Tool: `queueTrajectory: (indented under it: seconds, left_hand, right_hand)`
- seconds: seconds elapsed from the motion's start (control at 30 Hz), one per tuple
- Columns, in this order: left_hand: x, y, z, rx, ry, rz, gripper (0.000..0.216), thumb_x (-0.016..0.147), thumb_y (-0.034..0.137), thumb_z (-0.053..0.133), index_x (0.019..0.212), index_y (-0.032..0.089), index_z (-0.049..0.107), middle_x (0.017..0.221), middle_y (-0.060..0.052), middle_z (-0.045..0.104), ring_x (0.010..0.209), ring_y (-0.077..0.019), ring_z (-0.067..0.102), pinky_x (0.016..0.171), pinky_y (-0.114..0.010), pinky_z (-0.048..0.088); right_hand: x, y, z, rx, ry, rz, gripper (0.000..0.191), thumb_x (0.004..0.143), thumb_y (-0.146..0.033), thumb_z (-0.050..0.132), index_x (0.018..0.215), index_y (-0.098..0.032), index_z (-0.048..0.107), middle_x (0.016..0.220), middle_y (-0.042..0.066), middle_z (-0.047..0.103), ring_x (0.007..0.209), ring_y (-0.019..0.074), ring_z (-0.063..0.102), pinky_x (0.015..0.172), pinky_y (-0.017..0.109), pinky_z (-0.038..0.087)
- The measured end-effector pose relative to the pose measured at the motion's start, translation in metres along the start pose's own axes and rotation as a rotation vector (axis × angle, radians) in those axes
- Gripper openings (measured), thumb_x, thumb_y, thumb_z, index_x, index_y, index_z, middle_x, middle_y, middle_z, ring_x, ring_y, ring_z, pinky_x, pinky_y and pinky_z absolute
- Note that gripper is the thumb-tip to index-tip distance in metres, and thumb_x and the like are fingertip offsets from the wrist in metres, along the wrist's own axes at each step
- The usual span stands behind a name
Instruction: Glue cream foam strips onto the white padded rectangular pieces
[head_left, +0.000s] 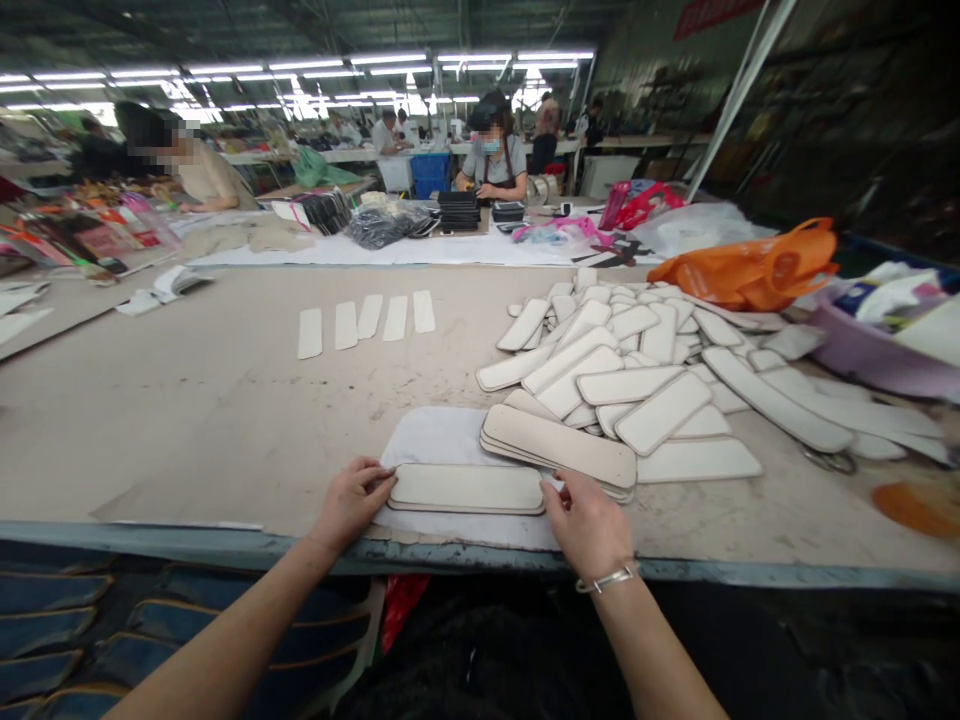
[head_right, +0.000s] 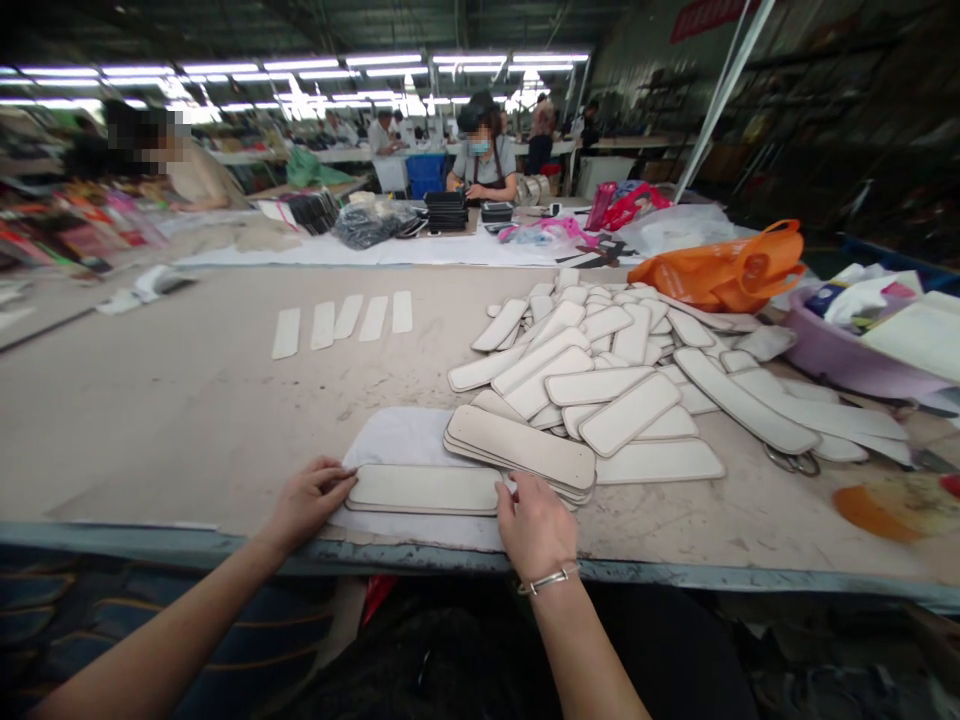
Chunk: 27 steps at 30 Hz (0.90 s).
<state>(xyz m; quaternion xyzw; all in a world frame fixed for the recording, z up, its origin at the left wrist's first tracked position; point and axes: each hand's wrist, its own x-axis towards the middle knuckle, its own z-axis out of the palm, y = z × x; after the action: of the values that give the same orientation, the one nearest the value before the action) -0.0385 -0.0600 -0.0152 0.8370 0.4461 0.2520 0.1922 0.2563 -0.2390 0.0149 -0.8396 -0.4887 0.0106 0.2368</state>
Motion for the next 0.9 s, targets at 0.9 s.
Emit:
queueTrajectory:
  seconds: [0.9]
  left_hand:
    - [0.000,0.038,-0.029,0.078,0.129,-0.187,0.037,0.083,0.035,0.046,0.111,0.014,0.056,0.103,-0.009,0.064,0.066,-0.0150,0.061,0.072,-0.032,0.052]
  right_hand:
    - [-0.025,-0.014,0.041,-0.111,-0.356,-0.229,0.077,0.087,-0.059,0.031,0.144,-0.009,0.019,0.152,0.007,0.012,0.141,0.0244,0.009,0.114,0.044,0.007]
